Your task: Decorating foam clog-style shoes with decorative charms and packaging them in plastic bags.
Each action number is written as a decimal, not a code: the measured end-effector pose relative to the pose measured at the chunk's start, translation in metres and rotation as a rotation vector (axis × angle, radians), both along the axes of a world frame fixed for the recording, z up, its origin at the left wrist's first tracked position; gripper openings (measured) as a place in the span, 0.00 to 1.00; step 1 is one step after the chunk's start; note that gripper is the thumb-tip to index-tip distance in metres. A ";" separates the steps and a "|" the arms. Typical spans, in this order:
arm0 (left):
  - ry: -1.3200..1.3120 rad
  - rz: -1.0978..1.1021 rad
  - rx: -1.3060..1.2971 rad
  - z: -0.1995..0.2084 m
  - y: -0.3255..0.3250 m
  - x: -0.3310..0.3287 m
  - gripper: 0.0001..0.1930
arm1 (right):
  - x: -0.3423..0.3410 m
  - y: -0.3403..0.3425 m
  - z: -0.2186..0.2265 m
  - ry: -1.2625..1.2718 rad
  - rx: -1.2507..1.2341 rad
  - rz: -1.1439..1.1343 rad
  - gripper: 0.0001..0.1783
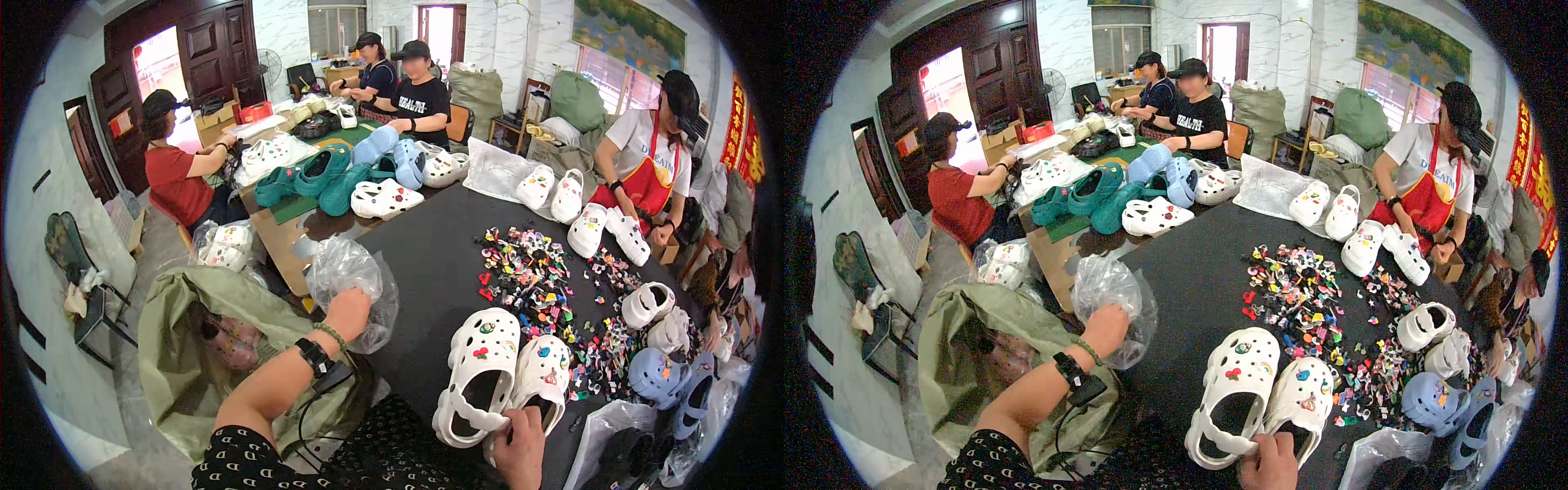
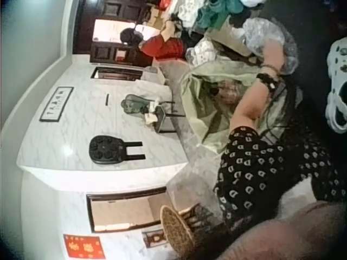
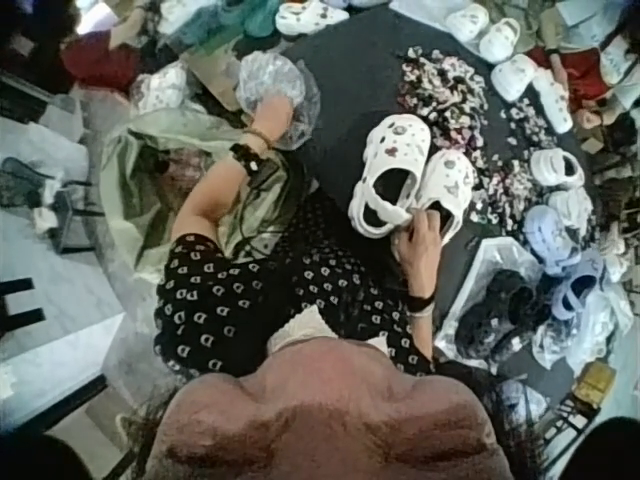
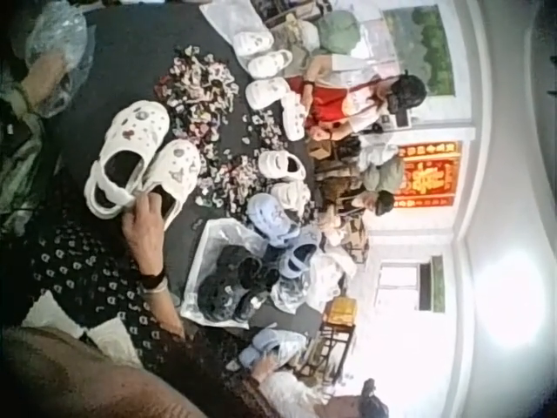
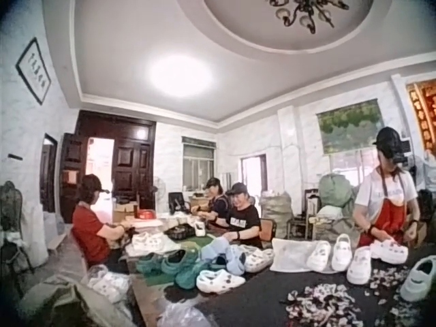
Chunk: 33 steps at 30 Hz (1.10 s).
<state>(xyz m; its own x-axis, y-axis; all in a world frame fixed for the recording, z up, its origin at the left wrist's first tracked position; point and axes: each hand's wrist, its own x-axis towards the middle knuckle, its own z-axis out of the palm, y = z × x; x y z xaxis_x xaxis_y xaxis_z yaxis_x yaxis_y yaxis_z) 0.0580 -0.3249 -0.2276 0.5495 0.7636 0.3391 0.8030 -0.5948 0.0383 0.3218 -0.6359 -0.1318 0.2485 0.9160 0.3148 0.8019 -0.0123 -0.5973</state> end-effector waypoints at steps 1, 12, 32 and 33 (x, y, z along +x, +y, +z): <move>-0.020 0.007 -0.099 0.011 -0.005 0.011 0.11 | 0.001 -0.002 0.001 -0.009 0.016 -0.006 0.10; 0.023 -0.062 -0.179 0.007 -0.025 -0.019 0.28 | 0.003 -0.005 -0.002 -0.025 -0.008 0.005 0.14; -0.478 -0.070 0.331 0.094 0.014 -0.039 0.09 | 0.006 -0.004 -0.005 -0.023 -0.094 -0.023 0.17; -0.389 -0.090 0.515 0.115 0.025 -0.037 0.09 | 0.006 -0.004 -0.005 -0.033 -0.108 -0.037 0.18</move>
<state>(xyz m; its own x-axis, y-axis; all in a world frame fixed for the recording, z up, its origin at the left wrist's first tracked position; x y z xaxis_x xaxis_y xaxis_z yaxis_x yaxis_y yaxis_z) 0.0212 -0.2998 -0.1121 0.3670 0.4074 0.8363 0.7345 -0.6786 0.0083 0.3274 -0.6397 -0.1367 0.2738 0.9356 0.2231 0.8188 -0.1050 -0.5644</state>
